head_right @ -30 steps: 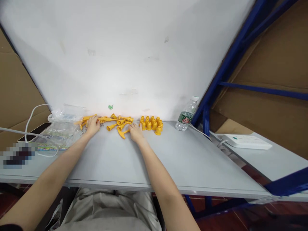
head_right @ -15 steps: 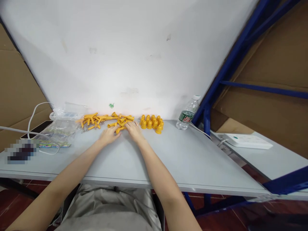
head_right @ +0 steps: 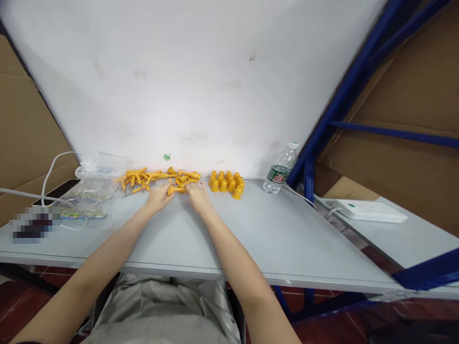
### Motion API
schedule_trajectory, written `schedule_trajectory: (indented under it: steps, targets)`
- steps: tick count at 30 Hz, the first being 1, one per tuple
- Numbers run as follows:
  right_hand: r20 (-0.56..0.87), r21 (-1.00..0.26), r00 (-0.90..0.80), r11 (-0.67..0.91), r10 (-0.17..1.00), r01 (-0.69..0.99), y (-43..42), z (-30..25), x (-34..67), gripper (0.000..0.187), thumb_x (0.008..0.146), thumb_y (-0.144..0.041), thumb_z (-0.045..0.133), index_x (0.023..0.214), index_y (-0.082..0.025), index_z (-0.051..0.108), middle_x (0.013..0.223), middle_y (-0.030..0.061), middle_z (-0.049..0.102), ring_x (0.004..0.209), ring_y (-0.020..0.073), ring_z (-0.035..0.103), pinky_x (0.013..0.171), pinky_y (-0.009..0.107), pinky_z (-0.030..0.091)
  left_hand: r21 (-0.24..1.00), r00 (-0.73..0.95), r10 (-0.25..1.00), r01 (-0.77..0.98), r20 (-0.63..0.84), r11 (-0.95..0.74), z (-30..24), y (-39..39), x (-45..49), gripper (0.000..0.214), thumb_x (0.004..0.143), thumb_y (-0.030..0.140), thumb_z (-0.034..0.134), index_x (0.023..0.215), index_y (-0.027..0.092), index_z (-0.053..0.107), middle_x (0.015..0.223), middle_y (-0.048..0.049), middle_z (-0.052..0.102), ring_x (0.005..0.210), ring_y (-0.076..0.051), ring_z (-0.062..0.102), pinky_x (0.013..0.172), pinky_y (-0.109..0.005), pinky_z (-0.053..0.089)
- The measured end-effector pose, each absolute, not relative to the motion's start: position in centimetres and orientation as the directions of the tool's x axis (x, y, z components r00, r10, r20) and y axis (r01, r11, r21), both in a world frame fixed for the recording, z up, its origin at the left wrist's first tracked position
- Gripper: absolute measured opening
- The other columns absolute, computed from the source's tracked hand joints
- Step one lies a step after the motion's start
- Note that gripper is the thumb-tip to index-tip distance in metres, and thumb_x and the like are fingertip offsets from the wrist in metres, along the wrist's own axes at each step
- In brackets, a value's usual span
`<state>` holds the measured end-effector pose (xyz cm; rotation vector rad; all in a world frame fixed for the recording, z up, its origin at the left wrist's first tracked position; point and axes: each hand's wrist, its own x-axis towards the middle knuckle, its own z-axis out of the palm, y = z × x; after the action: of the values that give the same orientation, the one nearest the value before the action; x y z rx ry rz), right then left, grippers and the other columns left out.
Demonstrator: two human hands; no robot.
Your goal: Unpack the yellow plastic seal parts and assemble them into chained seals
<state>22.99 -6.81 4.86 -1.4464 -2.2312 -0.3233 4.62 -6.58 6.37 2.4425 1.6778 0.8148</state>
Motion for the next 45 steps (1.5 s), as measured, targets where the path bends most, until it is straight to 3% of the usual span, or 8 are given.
schedule_trajectory:
  steps: [11, 18, 21, 27, 34, 38, 41, 45]
  targets:
    - [0.567, 0.065, -0.366, 0.403, 0.738, 0.913, -7.1, 5.5, 23.0, 0.019, 0.098, -0.014, 0.045, 0.093, -0.018, 0.063, 0.093, 0.0068, 0.070, 0.092, 0.0207, 0.056, 0.080, 0.034, 0.022, 0.554, 0.199, 0.906, 0.736, 0.374, -0.390, 6.7, -5.9, 4.6, 0.030, 0.077, 0.017, 0.061, 0.106, 0.022, 0.064, 0.077, 0.0012, 0.069, 0.073, -0.018, 0.063, 0.069, -0.026, 0.043]
    - [0.583, 0.116, -0.358, 0.361, 0.730, 0.925, -7.0, 5.2, 22.5, 0.028, 0.096, -0.008, 0.038, 0.097, -0.021, 0.063, 0.098, 0.0091, 0.068, 0.095, 0.0222, 0.055, 0.081, 0.035, 0.026, 0.779, 0.193, 0.960, 0.562, 0.203, -0.278, 6.7, -5.5, 4.2, 0.017, 0.071, 0.014, 0.064, 0.088, 0.019, 0.064, 0.051, 0.0056, 0.055, 0.053, -0.016, 0.056, 0.058, -0.026, 0.042]
    - [0.587, 0.073, -0.369, 0.407, 0.721, 0.911, -6.7, 4.9, 22.9, 0.026, 0.096, -0.011, 0.040, 0.103, -0.020, 0.063, 0.103, 0.0105, 0.069, 0.099, 0.0236, 0.057, 0.090, 0.037, 0.029, 0.693, 0.215, 0.929, 0.620, 0.301, -0.368, 6.4, -5.5, 4.0, 0.023, 0.072, 0.015, 0.064, 0.094, 0.020, 0.065, 0.060, 0.0039, 0.062, 0.059, -0.016, 0.059, 0.062, -0.026, 0.045]
    - [0.578, -0.028, -0.401, 0.508, 0.711, 0.861, -6.6, 4.8, 23.6, 0.029, 0.100, -0.019, 0.041, 0.121, -0.018, 0.060, 0.119, 0.0121, 0.069, 0.109, 0.0243, 0.059, 0.099, 0.041, 0.030, 0.383, 0.297, 0.805, 0.760, 0.514, -0.525, 5.8, -5.8, 3.7, 0.034, 0.083, 0.020, 0.055, 0.116, 0.021, 0.063, 0.113, -0.0076, 0.071, 0.091, -0.019, 0.066, 0.083, -0.029, 0.049]
    - [0.581, -0.033, -0.337, 0.436, 0.741, 0.899, -7.1, 5.3, 23.0, 0.023, 0.098, -0.014, 0.044, 0.108, -0.019, 0.065, 0.106, 0.0104, 0.073, 0.101, 0.0244, 0.060, 0.094, 0.040, 0.026, 0.505, 0.235, 0.844, 0.712, 0.482, -0.488, 6.1, -5.7, 4.2, 0.031, 0.078, 0.017, 0.059, 0.107, 0.022, 0.065, 0.098, -0.0017, 0.073, 0.079, -0.016, 0.065, 0.076, -0.027, 0.048]
    - [0.583, 0.006, -0.338, 0.412, 0.739, 0.911, -7.1, 5.5, 23.0, 0.022, 0.098, -0.014, 0.044, 0.096, -0.019, 0.065, 0.099, 0.0085, 0.072, 0.097, 0.0235, 0.057, 0.087, 0.037, 0.027, 0.730, 0.131, 0.922, 0.574, 0.365, -0.371, 6.4, -5.7, 4.9, 0.026, 0.070, 0.013, 0.064, 0.094, 0.021, 0.063, 0.067, 0.0046, 0.063, 0.060, -0.012, 0.056, 0.062, -0.024, 0.043]
    - [0.625, 0.027, -0.285, 0.344, 0.726, 0.938, -7.1, 5.8, 23.4, 0.025, 0.099, -0.015, 0.040, 0.094, -0.021, 0.064, 0.096, 0.0085, 0.070, 0.096, 0.0244, 0.054, 0.085, 0.037, 0.027, 0.918, 0.134, 0.989, 0.381, 0.060, -0.108, 6.8, -5.8, 5.0, 0.009, 0.074, 0.019, 0.065, 0.082, 0.019, 0.059, 0.053, 0.0069, 0.050, 0.042, -0.008, 0.040, 0.047, -0.022, 0.032]
    - [0.675, 0.004, -0.195, 0.260, 0.712, 0.966, -7.0, 5.9, 24.2, 0.024, 0.097, -0.015, 0.039, 0.093, -0.020, 0.062, 0.099, 0.0104, 0.068, 0.095, 0.0261, 0.052, 0.088, 0.039, 0.028, 0.975, 0.223, 0.961, 0.183, -0.166, 0.126, 7.4, -6.0, 4.6, 0.014, 0.077, 0.021, 0.065, 0.070, 0.018, 0.053, 0.050, 0.0077, 0.044, 0.035, -0.003, 0.028, 0.039, -0.019, 0.020]
